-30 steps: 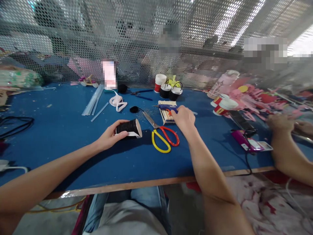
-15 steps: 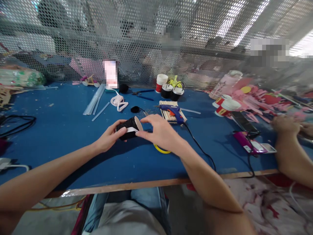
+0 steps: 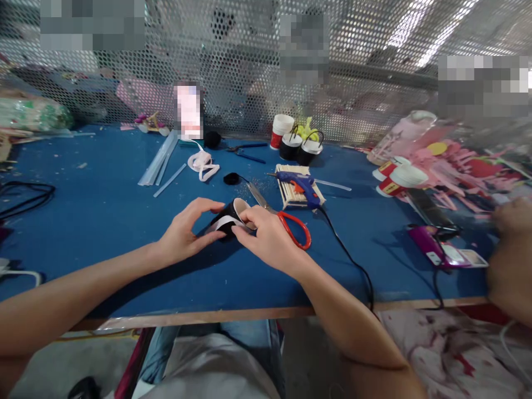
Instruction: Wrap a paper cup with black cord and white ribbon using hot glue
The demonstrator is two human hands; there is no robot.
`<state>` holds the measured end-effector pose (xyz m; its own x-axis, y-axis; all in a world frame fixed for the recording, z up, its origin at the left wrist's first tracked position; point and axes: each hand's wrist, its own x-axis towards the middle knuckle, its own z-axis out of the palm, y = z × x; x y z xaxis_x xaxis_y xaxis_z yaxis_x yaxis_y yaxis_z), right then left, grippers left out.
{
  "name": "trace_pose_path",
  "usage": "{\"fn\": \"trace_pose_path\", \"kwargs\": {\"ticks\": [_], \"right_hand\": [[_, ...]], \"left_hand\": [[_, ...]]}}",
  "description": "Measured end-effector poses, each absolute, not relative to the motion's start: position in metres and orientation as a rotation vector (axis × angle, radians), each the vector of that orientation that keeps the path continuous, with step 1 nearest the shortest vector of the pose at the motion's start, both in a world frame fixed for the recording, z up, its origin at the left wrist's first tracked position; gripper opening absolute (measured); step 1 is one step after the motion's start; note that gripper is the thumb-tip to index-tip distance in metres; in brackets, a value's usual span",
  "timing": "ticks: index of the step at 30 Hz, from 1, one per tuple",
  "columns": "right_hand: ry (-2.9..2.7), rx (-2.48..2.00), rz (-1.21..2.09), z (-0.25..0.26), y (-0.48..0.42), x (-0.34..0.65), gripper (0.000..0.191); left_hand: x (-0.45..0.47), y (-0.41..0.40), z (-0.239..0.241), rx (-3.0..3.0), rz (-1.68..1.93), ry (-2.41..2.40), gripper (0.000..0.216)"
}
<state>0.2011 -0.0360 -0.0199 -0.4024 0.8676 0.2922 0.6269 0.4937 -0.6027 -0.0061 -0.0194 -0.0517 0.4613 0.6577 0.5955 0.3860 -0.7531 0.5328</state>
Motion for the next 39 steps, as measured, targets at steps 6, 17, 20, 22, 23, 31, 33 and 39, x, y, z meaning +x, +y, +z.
{"fn": "trace_pose_path", "kwargs": {"ticks": [6, 17, 20, 22, 23, 31, 33, 39], "right_hand": [[-2.241, -1.109, 0.443, -0.021, -0.036, 0.200, 0.007], [-2.239, -0.972, 0.410, -0.021, -0.040, 0.201, 0.006], [-2.237, -0.956, 0.477, -0.021, -0.041, 0.201, 0.006], [-2.236, -0.938, 0.518, -0.021, -0.041, 0.202, 0.006], [-2.235, -0.928, 0.533, -0.021, -0.041, 0.202, 0.007], [-2.234, -0.930, 0.640, -0.018, -0.040, 0.203, 0.008], [-2.240, -0.910, 0.652, -0.018, -0.040, 0.203, 0.008], [-2.253, -0.831, 0.690, -0.018, -0.042, 0.202, 0.008]], "left_hand": [[-0.007, -0.024, -0.040, 2.394, 1.206, 0.854, 0.017], [-0.013, -0.025, -0.016, 2.203, 1.055, 0.972, 0.017], [-0.013, -0.024, -0.013, 2.064, 1.002, 1.004, 0.018], [-0.013, -0.023, -0.011, 1.990, 0.965, 1.026, 0.018], [-0.013, -0.023, -0.010, 1.959, 0.948, 1.038, 0.018], [-0.015, -0.024, -0.003, 1.886, 0.831, 1.001, 0.023], [-0.015, -0.023, -0.004, 1.881, 0.809, 1.010, 0.024], [-0.016, -0.019, -0.010, 1.857, 0.801, 0.998, 0.024]]}}
